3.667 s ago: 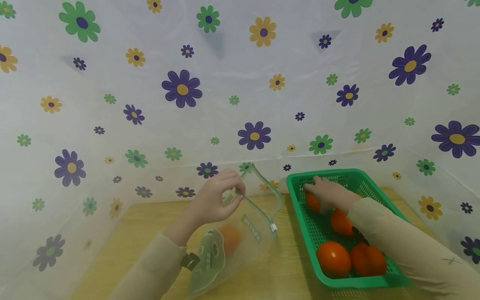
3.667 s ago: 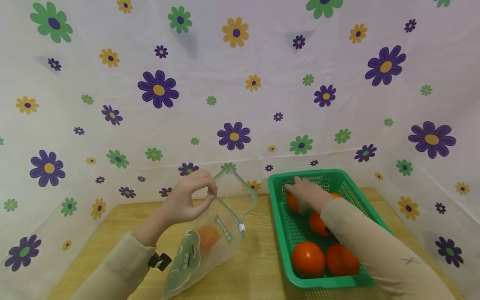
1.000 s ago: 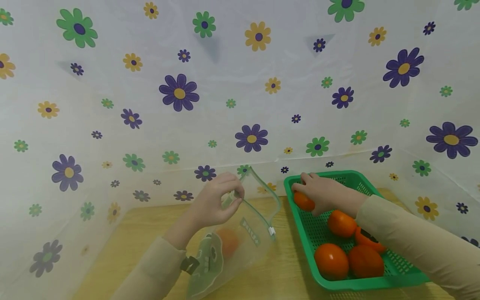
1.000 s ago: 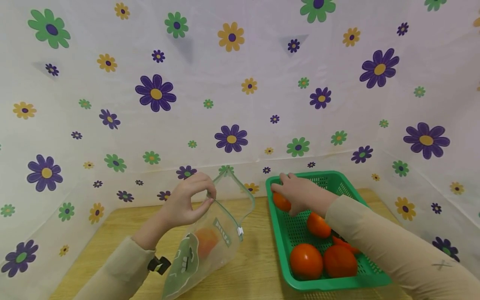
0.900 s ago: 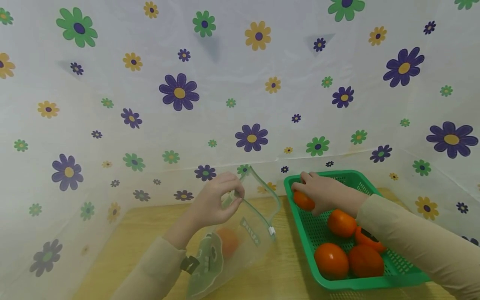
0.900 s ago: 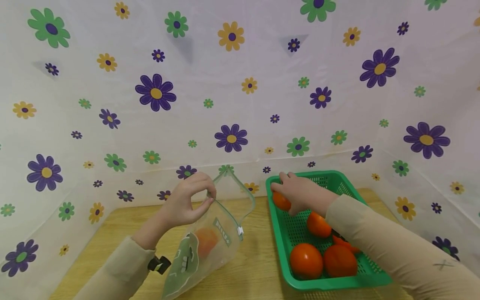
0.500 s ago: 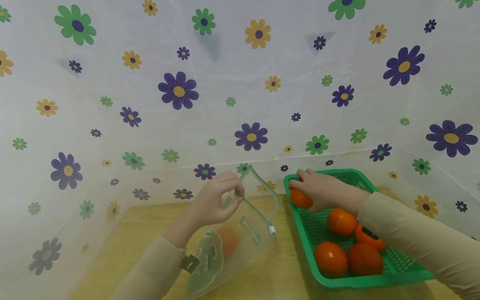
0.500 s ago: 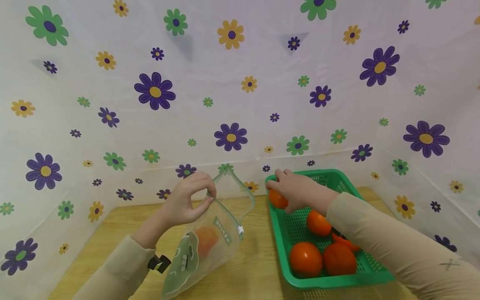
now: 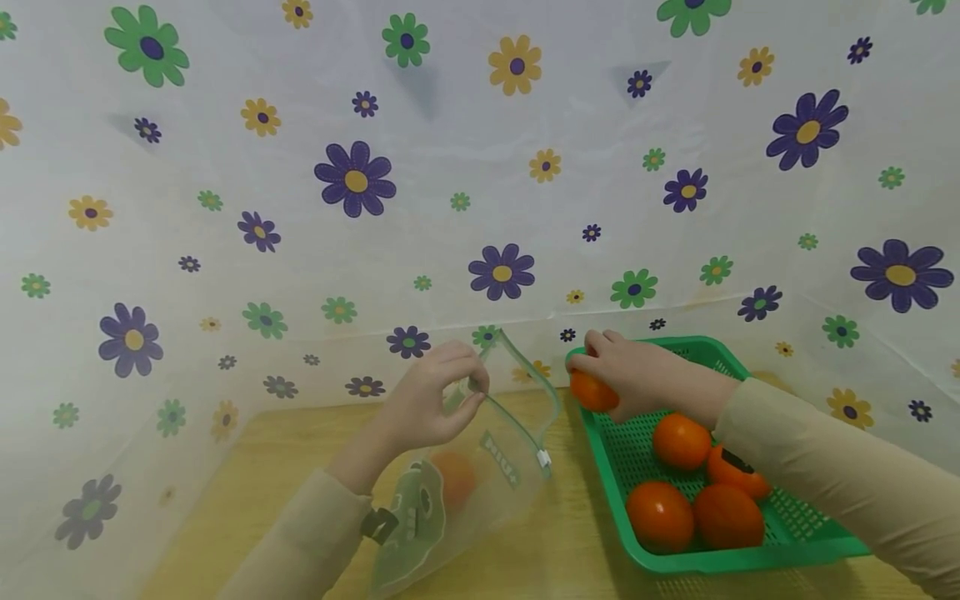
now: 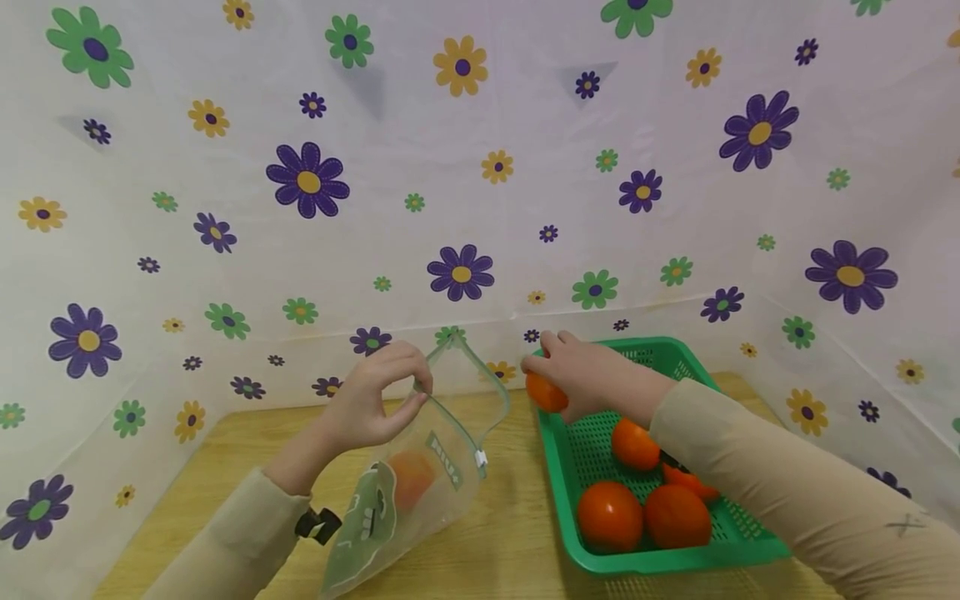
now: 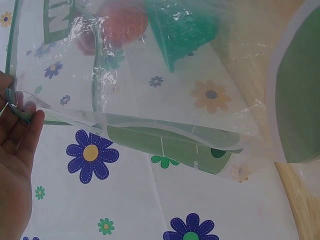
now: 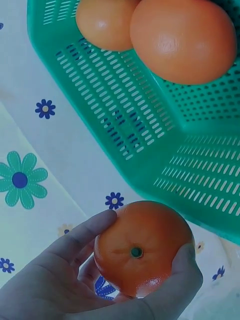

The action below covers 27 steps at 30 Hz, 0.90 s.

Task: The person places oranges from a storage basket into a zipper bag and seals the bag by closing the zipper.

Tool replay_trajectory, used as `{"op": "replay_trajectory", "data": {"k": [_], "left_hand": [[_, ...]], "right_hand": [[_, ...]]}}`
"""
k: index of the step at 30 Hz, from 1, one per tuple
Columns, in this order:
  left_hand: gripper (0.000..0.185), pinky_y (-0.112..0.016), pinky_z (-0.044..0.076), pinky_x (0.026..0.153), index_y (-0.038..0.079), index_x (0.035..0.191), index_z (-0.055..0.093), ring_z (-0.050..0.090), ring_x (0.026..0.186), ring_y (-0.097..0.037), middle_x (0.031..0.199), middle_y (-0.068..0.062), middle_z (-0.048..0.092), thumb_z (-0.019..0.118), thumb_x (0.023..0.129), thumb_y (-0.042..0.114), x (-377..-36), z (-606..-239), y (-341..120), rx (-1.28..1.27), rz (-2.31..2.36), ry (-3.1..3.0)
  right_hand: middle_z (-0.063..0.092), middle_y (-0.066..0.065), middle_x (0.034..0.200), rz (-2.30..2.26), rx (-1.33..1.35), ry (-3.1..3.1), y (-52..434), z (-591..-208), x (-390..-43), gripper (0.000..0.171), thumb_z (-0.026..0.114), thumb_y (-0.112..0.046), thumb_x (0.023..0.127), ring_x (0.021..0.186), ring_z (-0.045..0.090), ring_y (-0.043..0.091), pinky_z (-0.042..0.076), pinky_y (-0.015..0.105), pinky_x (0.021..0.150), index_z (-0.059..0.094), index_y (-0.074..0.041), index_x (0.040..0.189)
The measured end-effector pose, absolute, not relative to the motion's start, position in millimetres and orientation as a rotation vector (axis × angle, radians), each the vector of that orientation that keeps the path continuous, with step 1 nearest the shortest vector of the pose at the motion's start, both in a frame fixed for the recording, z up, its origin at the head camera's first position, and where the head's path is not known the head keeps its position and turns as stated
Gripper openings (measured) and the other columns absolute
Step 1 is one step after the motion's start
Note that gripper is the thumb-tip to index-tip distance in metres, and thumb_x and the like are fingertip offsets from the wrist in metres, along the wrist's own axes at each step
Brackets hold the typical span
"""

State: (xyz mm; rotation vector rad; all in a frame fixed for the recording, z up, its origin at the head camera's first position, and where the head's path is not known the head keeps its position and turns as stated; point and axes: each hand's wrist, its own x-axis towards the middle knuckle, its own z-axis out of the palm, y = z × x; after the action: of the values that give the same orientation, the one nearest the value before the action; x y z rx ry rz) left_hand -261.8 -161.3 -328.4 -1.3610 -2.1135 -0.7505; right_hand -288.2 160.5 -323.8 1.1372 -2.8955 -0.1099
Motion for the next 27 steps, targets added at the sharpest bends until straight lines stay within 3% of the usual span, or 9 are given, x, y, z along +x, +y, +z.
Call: {"op": "replay_trajectory", "data": {"k": [13,23,27], "left_hand": [[0.011,-0.032,0.054,0.084,0.01,0.089,0.066,0.06,0.089,-0.016,0.087,-0.001,0.065,0.071,0.086,0.001,-261,-327,-161,-1.359,-0.751,-2.108],[0.004,-0.032,0.054,0.084,0.009,0.09,0.067,0.059,0.089,-0.017,0.087,-0.002,0.065,0.063,0.092,0.009,-262,-328,-162,-1.376,-0.777,-2.097],[0.003,-0.032,0.054,0.083,0.009,0.09,0.067,0.059,0.088,-0.017,0.087,-0.002,0.065,0.064,0.091,0.007,-262,-328,-161,-1.375,-0.777,-2.097]], "right_hand": [[0.054,0.015,0.125,-0.148,1.169,-2.842,152,-313,-280,0.075,0.092,-0.024,0.077,0.105,0.056,0.027,0.062,0.034,0.073,0.055,-0.02,0.142],[0.055,0.014,0.125,-0.18,1.125,-2.815,148,-300,-274,0.076,0.094,-0.027,0.076,0.109,0.057,0.028,0.062,0.034,0.071,0.056,-0.021,0.142],[0.055,0.014,0.128,-0.184,1.128,-2.803,146,-295,-270,0.077,0.094,-0.025,0.075,0.112,0.058,0.03,0.063,0.036,0.076,0.056,-0.02,0.142]]}}
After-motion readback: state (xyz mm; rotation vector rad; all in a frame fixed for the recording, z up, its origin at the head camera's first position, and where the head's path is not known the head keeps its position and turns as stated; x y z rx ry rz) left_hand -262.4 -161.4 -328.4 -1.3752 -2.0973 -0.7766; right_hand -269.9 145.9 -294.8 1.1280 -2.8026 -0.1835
